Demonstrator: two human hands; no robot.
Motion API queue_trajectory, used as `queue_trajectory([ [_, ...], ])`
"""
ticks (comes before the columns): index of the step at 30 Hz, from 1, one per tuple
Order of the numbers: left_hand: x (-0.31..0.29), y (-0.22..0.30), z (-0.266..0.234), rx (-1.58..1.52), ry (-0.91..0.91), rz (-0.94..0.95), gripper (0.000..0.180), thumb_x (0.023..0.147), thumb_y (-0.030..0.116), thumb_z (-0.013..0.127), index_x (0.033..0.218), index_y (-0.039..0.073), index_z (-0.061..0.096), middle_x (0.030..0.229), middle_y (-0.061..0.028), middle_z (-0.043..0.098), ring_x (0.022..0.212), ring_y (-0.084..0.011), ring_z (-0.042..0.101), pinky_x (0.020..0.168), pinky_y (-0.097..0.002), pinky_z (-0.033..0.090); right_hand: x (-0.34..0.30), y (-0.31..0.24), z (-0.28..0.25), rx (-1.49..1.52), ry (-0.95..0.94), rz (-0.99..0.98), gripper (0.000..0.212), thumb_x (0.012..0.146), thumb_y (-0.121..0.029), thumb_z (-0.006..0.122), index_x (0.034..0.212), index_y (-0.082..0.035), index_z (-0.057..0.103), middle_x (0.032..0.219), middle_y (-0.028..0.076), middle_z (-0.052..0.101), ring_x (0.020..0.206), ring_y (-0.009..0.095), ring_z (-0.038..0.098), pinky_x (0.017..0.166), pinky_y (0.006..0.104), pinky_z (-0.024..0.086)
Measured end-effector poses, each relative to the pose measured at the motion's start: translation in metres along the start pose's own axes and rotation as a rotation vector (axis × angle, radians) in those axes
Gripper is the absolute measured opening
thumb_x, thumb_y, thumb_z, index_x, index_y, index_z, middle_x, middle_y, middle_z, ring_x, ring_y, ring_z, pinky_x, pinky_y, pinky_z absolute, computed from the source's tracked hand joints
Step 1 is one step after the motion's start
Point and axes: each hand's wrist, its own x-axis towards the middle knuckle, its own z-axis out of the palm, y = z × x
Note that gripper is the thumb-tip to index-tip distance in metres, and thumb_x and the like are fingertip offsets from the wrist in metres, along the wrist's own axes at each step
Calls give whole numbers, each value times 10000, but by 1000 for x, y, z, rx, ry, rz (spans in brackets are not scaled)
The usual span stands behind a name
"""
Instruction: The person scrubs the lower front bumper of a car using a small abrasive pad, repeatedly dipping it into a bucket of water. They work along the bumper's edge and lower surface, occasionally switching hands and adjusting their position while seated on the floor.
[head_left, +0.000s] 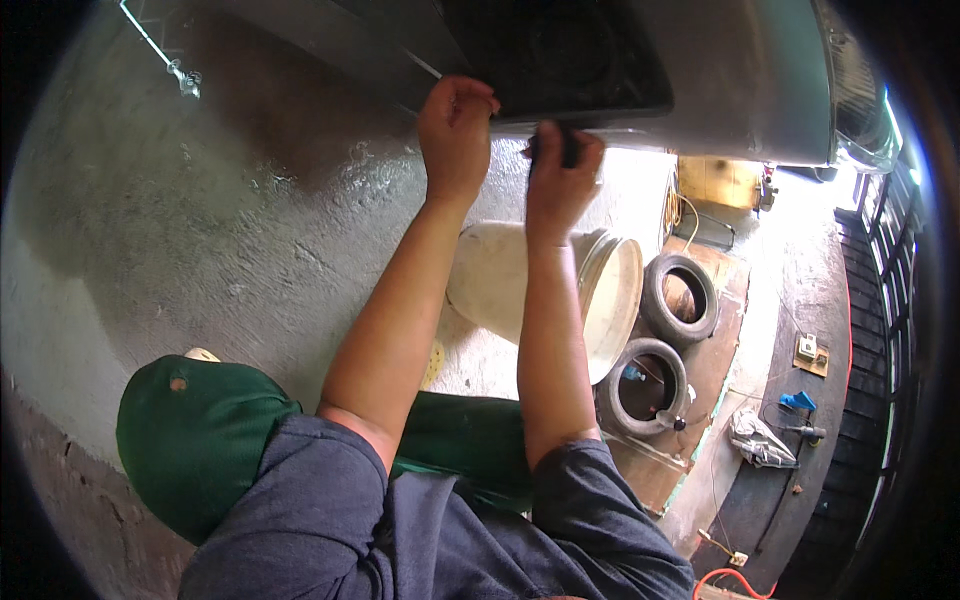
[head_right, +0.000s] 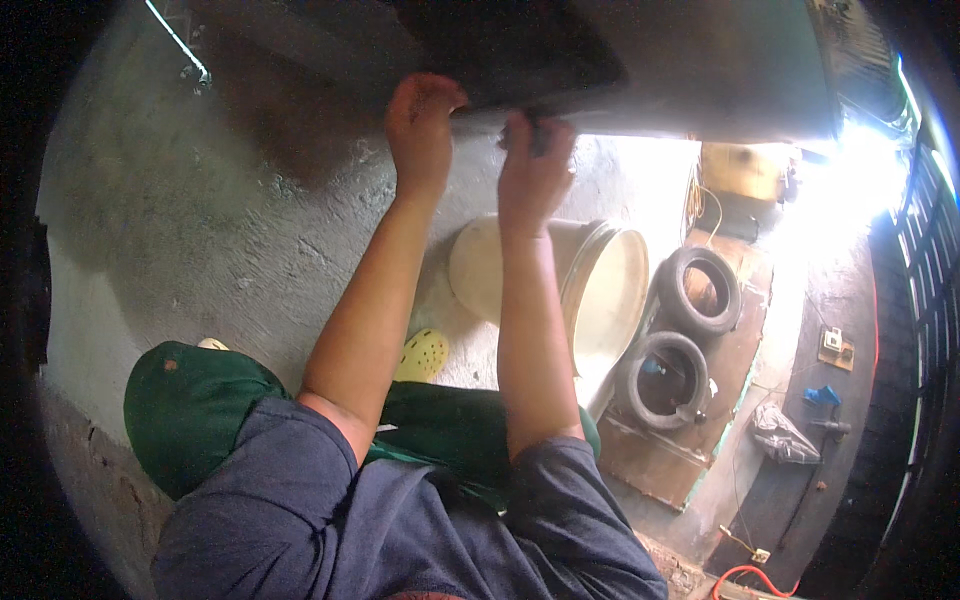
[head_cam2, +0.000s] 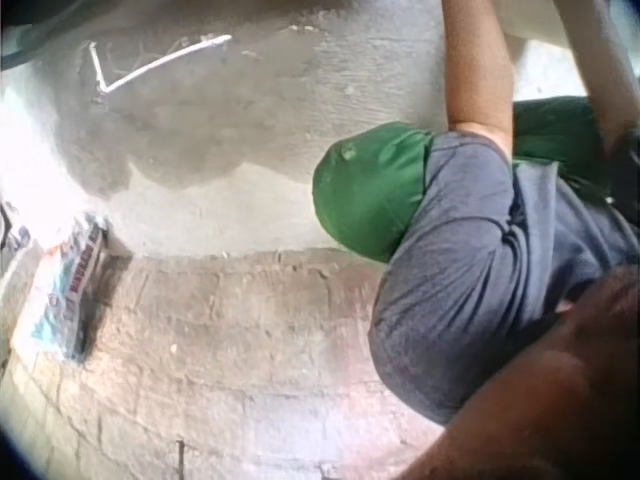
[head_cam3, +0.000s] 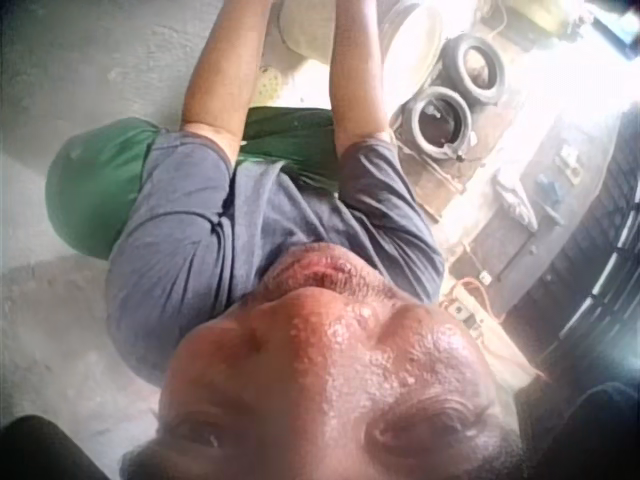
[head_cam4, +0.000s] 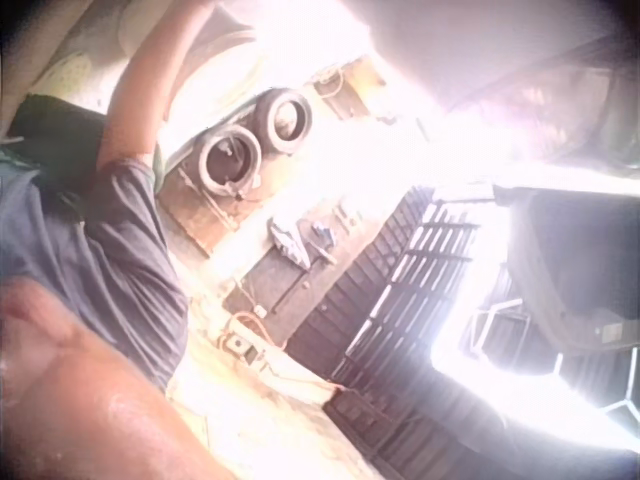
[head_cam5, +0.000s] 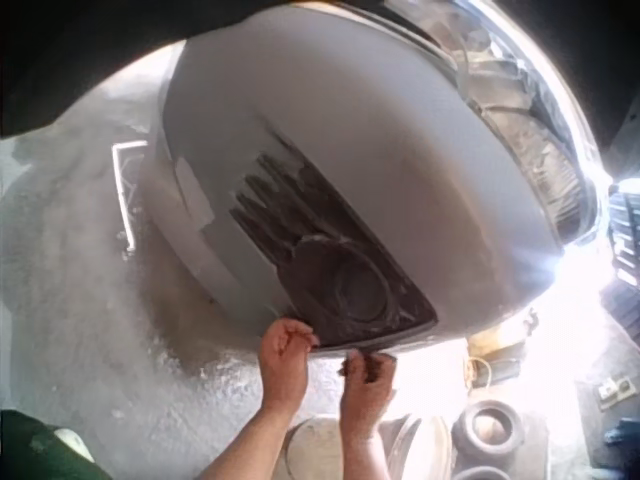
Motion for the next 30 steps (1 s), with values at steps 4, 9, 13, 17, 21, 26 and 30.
queue_trajectory([
  [4,6,-2,-11,27,32,-76,235,965,229,726,843,57,622,747,-9,640,735,-96,583,694,-275,464,2,-25,-2,57,-24,110,300,962,-213,798,1085,-10,615,825,103,725,707,155,702,662,316,568],
  [9,15,-5,-21,305,3,-61,464,934,428,810,753,60,593,675,3,591,687,-92,507,639,-289,429,13,-38,-8,210,150,94,346,959,-280,801,1073,-25,598,832,92,743,748,140,722,705,321,586],
  [13,9,-7,-10,322,28,-97,497,919,451,820,727,46,605,680,-10,601,678,-101,505,637,-292,431,-11,26,12,-468,-74,-92,311,956,-406,777,1071,-162,622,866,78,784,754,193,766,737,374,584],
  [17,15,-18,-28,309,-18,-143,522,902,502,821,738,42,637,679,-20,614,662,-106,527,638,-290,441,12,-26,-5,155,112,33,231,945,-103,796,1008,-9,595,816,99,728,704,155,711,640,272,568],
  [21,15,-9,-22,265,-94,-266,537,886,527,824,736,44,644,676,-25,623,656,-106,556,628,-282,448,-2,-16,-1,-86,92,32,348,927,-335,825,1025,-40,670,910,130,758,849,226,741,785,379,581],
  [26,29,11,-37,354,-172,-414,500,867,501,841,743,54,654,653,-23,625,586,-101,558,554,-278,442,8,-39,-9,31,90,84,278,945,-264,809,1032,-29,691,925,98,760,786,177,727,746,338,586],
  [30,24,3,-38,423,-261,-289,414,861,408,861,771,54,667,646,-19,630,557,-93,559,523,-281,439,7,-32,1,53,171,134,344,927,-316,821,1061,-35,676,883,112,765,758,213,735,714,372,588],
])
